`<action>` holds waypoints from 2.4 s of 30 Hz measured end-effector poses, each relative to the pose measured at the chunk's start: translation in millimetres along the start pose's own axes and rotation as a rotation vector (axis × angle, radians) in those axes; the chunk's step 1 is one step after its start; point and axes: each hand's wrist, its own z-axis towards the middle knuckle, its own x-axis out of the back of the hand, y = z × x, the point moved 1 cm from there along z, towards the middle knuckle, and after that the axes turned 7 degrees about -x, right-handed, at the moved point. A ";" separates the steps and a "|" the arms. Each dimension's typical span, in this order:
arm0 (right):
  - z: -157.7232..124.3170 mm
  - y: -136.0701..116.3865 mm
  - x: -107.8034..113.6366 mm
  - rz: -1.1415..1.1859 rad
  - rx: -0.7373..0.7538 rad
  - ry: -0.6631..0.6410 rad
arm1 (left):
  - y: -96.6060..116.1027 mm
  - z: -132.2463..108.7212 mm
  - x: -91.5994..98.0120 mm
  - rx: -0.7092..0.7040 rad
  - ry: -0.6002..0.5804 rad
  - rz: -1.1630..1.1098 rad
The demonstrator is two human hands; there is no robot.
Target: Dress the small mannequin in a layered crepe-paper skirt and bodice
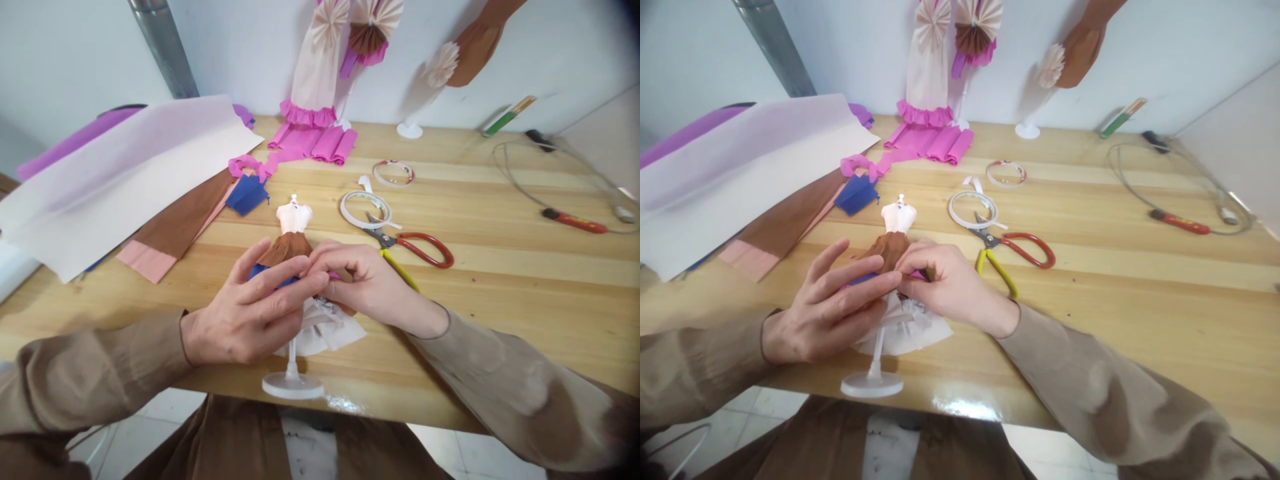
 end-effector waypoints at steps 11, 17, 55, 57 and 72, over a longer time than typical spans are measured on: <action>1.0 -1.4 -1.9 -0.004 -0.032 0.010 | 2.7 0.9 -5.4 0.074 0.065 0.060; 1.9 -1.2 -1.6 -0.023 -0.030 0.021 | 2.5 1.1 -4.8 0.047 0.051 0.058; 1.7 0.8 -8.3 -0.323 0.541 0.042 | -2.3 4.3 0.7 -0.044 0.044 0.046; 2.4 1.8 -9.1 -0.274 0.493 0.027 | -2.0 4.8 0.7 -0.017 0.024 0.042; 8.9 0.1 -9.1 -0.199 0.364 -0.025 | -3.1 -2.3 -5.2 0.009 0.024 -0.066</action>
